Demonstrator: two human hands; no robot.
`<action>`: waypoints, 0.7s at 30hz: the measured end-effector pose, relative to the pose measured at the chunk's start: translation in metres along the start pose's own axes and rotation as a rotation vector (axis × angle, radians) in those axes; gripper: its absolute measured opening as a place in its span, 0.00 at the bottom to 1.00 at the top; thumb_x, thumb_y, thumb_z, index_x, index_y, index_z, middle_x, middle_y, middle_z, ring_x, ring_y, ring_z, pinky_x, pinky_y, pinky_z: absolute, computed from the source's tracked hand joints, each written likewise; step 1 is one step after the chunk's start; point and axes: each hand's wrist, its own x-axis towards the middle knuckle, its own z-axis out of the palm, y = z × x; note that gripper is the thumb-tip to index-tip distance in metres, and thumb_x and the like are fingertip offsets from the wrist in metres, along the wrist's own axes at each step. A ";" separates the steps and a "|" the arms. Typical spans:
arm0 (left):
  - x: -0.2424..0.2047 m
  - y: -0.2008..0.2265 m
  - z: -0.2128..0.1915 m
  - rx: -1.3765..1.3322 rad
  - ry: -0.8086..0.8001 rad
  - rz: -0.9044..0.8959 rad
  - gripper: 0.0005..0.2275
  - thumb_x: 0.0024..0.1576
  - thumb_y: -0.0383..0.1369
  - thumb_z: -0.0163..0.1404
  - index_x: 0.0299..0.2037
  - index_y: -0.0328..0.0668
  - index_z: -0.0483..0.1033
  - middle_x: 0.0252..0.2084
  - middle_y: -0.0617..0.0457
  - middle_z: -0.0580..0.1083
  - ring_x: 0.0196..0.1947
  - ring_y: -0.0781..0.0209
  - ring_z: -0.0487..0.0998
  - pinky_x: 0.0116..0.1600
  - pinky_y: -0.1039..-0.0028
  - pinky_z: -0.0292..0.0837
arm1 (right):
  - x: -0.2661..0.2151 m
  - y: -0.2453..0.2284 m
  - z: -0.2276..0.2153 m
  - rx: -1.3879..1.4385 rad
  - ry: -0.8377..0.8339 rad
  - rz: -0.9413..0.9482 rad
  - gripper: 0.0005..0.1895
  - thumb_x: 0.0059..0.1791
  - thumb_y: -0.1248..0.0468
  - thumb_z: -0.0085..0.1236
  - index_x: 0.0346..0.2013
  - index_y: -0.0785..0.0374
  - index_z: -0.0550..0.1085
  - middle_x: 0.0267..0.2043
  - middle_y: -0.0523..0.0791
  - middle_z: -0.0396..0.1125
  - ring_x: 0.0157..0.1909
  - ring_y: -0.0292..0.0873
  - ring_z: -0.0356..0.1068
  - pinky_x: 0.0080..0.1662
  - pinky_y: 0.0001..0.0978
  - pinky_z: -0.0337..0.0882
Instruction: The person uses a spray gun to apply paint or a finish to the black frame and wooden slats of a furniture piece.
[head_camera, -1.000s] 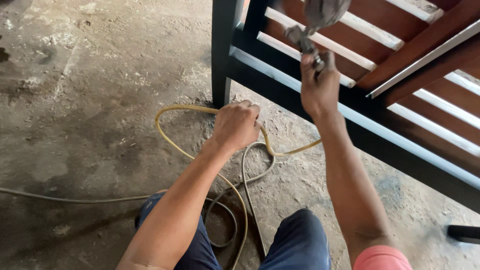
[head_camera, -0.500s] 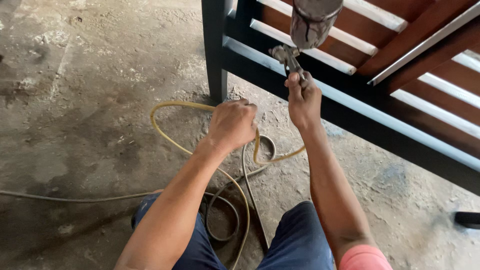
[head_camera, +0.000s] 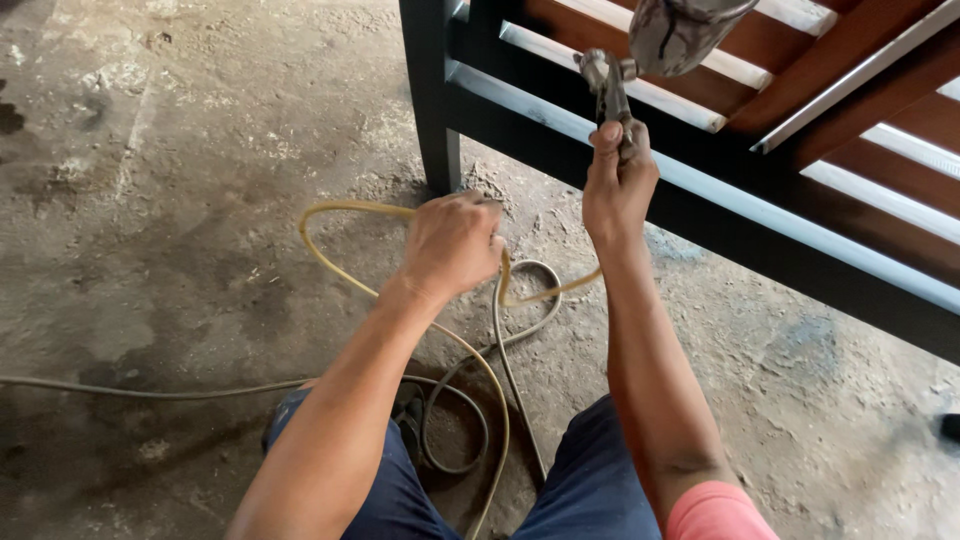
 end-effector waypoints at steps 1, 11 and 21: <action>0.000 -0.002 0.001 0.001 -0.002 0.002 0.03 0.52 0.24 0.57 0.27 0.38 0.79 0.25 0.52 0.76 0.22 0.62 0.75 0.27 0.69 0.73 | 0.002 0.000 0.002 0.000 0.003 0.002 0.27 0.59 0.40 0.41 0.39 0.62 0.68 0.24 0.39 0.57 0.25 0.29 0.53 0.29 0.26 0.53; 0.005 0.016 -0.004 -0.078 0.545 0.332 0.12 0.63 0.37 0.60 0.51 0.42 0.77 0.34 0.54 0.76 0.18 0.74 0.68 0.18 0.87 0.59 | -0.033 -0.004 -0.013 0.153 -0.325 0.061 0.15 0.60 0.60 0.51 0.56 0.67 0.67 0.37 0.43 0.69 0.29 0.32 0.62 0.31 0.23 0.64; -0.009 0.044 0.009 -0.174 0.382 0.565 0.07 0.61 0.39 0.60 0.45 0.54 0.79 0.35 0.60 0.70 0.23 0.73 0.70 0.24 0.85 0.69 | -0.117 -0.021 -0.045 -0.063 -0.445 0.260 0.17 0.51 0.72 0.56 0.55 0.70 0.71 0.34 0.49 0.75 0.32 0.35 0.75 0.33 0.30 0.74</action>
